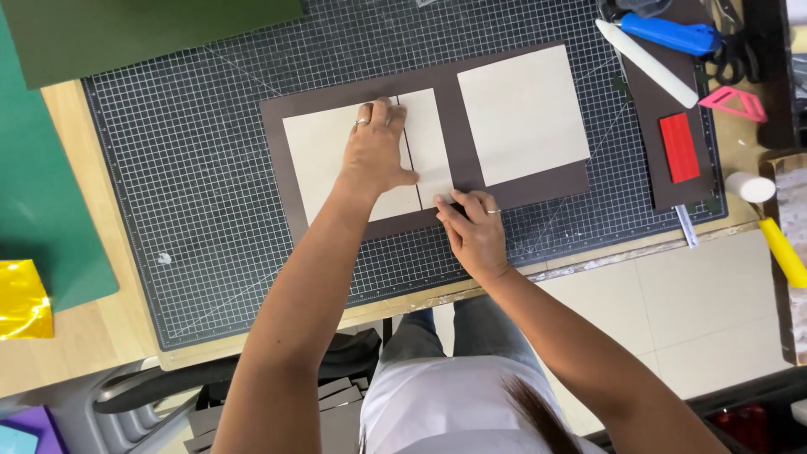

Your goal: The person aligns two white rectangular sheets on a dark brown backing sheet on a cutting mat, then flips the assembly and uses a red plastic scraper to press the surfaces flat. The person continues to rub the entire surface with the scraper to secure the layers.

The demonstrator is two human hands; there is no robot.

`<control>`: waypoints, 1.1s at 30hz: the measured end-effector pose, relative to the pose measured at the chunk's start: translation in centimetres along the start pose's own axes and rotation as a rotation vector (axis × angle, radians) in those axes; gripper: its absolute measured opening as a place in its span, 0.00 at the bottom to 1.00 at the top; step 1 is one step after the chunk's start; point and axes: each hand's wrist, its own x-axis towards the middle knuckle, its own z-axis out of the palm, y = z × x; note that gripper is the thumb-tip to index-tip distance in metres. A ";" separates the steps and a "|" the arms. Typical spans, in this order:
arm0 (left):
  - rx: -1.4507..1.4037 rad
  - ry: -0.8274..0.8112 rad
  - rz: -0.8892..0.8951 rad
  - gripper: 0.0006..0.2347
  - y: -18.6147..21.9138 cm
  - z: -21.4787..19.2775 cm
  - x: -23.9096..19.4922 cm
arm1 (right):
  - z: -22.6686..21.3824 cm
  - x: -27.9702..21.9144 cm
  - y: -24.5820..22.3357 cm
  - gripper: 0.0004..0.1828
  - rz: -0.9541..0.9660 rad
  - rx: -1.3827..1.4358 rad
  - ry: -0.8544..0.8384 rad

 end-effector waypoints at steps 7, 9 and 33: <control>0.003 -0.002 0.001 0.44 0.6 -1.3 -0.6 | 1.3 -1.7 0.7 0.16 -0.065 -0.086 -0.009; 0.071 0.014 -0.010 0.42 1.0 -0.9 -0.3 | 1.2 -1.8 0.6 0.18 -0.075 -0.142 -0.026; 0.241 -0.141 0.095 0.47 7.5 -4.3 5.3 | -0.3 0.5 1.8 0.21 -0.133 -0.049 -0.364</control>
